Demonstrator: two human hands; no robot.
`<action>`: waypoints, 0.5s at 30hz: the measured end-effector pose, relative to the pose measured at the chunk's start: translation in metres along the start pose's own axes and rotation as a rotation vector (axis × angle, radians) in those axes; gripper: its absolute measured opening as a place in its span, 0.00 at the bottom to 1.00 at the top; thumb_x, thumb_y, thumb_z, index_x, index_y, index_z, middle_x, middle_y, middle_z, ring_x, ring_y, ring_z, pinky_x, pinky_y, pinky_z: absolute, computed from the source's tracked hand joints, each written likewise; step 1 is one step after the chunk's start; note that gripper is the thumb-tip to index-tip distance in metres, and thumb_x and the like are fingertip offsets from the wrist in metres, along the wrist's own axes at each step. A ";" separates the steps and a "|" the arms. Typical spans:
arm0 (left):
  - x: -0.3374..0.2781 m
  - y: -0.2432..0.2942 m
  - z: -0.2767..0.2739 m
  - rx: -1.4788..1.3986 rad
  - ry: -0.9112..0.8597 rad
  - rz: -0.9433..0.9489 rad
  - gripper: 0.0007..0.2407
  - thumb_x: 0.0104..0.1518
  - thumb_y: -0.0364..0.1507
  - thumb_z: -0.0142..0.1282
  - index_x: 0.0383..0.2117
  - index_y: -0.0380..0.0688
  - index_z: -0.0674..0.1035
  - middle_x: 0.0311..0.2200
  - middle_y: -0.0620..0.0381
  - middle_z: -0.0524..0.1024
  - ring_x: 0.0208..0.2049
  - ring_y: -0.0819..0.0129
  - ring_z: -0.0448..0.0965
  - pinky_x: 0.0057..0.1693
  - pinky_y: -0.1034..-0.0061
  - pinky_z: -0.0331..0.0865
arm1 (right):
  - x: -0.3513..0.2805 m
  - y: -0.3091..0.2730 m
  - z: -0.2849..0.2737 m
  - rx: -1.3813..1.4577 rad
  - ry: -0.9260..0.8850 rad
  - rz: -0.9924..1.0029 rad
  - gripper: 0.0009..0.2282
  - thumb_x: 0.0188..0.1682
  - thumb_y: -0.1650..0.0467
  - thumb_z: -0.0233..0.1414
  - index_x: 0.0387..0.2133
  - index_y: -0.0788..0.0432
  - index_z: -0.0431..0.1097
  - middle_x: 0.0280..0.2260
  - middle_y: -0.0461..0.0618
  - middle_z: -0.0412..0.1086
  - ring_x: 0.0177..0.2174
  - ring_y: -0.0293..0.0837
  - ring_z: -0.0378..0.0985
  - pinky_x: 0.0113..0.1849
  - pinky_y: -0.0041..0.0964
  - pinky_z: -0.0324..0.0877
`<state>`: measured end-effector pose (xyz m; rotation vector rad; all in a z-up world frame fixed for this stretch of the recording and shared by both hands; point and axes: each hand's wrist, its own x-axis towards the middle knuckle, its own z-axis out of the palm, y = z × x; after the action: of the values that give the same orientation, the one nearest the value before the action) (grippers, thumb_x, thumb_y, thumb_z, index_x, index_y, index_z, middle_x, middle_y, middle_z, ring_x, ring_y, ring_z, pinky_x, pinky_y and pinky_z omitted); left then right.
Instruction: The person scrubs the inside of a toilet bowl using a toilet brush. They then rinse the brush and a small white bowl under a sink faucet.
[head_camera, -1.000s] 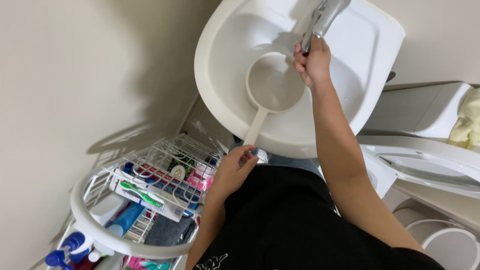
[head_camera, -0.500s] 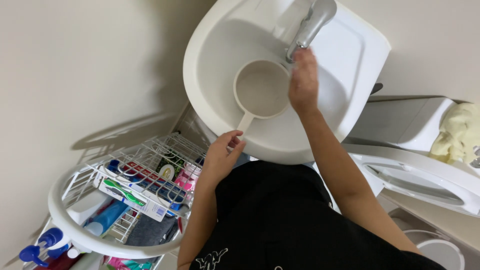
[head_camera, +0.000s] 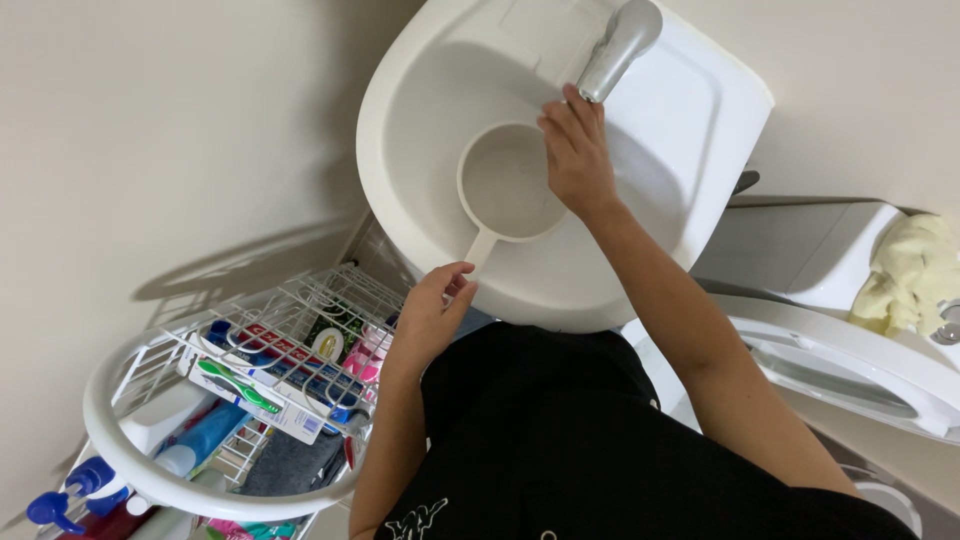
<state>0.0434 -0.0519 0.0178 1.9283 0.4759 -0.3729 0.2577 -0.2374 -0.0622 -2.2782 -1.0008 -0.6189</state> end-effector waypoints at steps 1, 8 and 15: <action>0.000 0.003 -0.002 0.000 -0.001 0.002 0.14 0.58 0.30 0.54 0.49 0.40 0.79 0.34 0.55 0.80 0.34 0.69 0.78 0.44 0.76 0.72 | -0.010 0.014 0.002 -0.002 0.000 0.000 0.05 0.53 0.81 0.57 0.40 0.68 0.71 0.47 0.52 0.67 0.58 0.53 0.61 0.57 0.56 0.62; 0.001 -0.010 -0.001 0.054 -0.009 0.001 0.15 0.57 0.32 0.55 0.49 0.41 0.79 0.38 0.55 0.78 0.38 0.67 0.77 0.47 0.73 0.74 | -0.024 0.035 0.010 0.101 -0.054 0.170 0.22 0.64 0.64 0.44 0.68 0.59 0.51 0.65 0.55 0.56 0.64 0.61 0.56 0.67 0.61 0.51; 0.012 -0.043 0.004 0.179 -0.055 0.075 0.17 0.61 0.35 0.56 0.55 0.46 0.75 0.47 0.44 0.72 0.46 0.40 0.79 0.47 0.54 0.78 | -0.116 -0.025 0.078 0.126 -0.123 0.245 0.19 0.55 0.68 0.51 0.58 0.60 0.61 0.57 0.60 0.57 0.61 0.65 0.58 0.62 0.58 0.55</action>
<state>0.0325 -0.0384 -0.0241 2.0968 0.3420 -0.4307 0.1814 -0.2308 -0.1823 -2.3002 -0.7749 -0.3077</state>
